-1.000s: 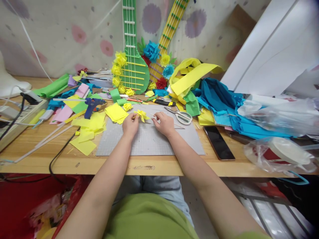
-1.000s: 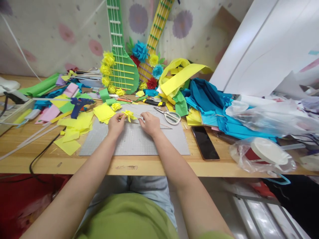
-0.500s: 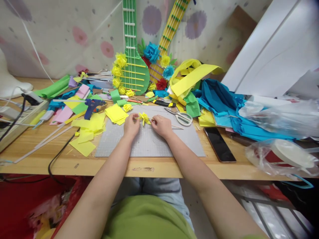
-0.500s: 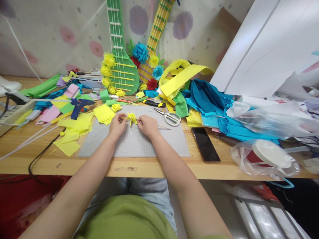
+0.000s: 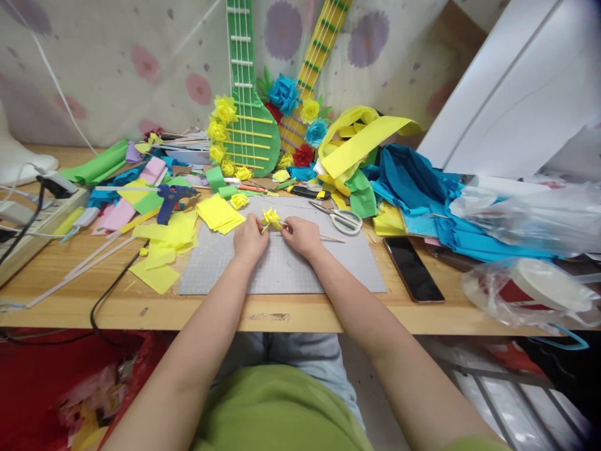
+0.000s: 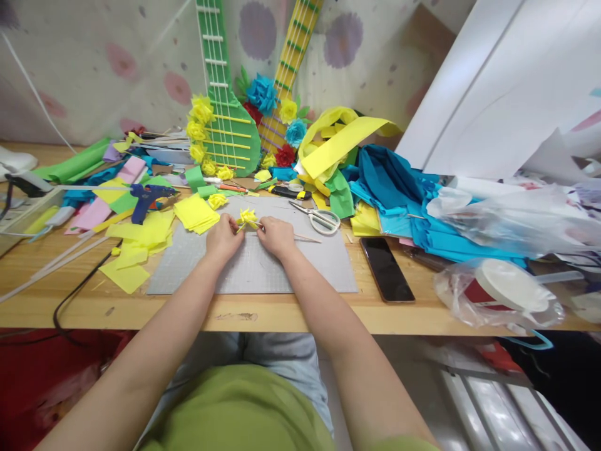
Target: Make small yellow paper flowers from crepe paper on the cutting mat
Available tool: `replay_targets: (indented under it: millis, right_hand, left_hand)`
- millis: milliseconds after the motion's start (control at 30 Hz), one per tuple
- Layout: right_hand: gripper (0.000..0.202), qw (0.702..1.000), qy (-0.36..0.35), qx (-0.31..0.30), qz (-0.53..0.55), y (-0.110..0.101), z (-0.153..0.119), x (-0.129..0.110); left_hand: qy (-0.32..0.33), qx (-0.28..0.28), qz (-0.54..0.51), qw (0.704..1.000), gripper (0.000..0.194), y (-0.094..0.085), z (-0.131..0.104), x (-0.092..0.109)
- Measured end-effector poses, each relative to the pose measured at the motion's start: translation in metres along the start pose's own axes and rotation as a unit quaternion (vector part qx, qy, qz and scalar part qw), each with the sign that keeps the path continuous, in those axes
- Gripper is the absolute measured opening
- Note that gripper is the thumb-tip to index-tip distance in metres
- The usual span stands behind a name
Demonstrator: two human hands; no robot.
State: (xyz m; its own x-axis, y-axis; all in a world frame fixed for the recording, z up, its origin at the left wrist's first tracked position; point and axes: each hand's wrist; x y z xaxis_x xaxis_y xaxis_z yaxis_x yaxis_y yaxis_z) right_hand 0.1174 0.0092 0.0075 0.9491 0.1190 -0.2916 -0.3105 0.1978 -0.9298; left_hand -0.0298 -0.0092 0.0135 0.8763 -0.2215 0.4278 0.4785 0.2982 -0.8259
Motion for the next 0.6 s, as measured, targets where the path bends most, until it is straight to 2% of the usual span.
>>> replay_targets:
  millis: [167,333,467,600]
  right_hand:
    - [0.016,1.000,0.022,0.011,0.002,-0.0018,0.0006,0.0031]
    - [0.017,0.999,0.033,0.008,0.002,-0.0038,0.0010,0.0032]
    - [0.017,0.999,0.031,0.015,0.015,-0.0040,0.0014,0.0030]
    - [0.015,0.999,0.033,0.029,0.025,-0.0024,0.0019,0.0041]
  left_hand:
    - [-0.034,0.020,-0.045,0.998,0.013,0.0004,0.0000,-0.0023]
    - [-0.012,0.009,-0.120,0.993,0.020,0.0041,0.0015,-0.0024]
    - [0.004,0.009,-0.140,0.990,0.023,0.0059,0.0012,-0.0010]
    - [0.012,0.009,-0.147,0.989,0.037,0.0071,-0.0002,0.0028]
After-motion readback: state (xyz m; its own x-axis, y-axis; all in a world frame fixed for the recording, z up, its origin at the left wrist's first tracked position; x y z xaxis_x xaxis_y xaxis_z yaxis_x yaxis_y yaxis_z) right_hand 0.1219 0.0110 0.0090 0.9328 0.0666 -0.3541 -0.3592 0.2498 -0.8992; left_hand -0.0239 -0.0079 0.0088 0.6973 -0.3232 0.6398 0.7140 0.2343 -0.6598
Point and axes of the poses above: each hand's wrist, its own z-axis towards the middle knuckle, its own y-axis out of the palm, x = y × z, and after that the axes turned 15 degrees about y, right-handed
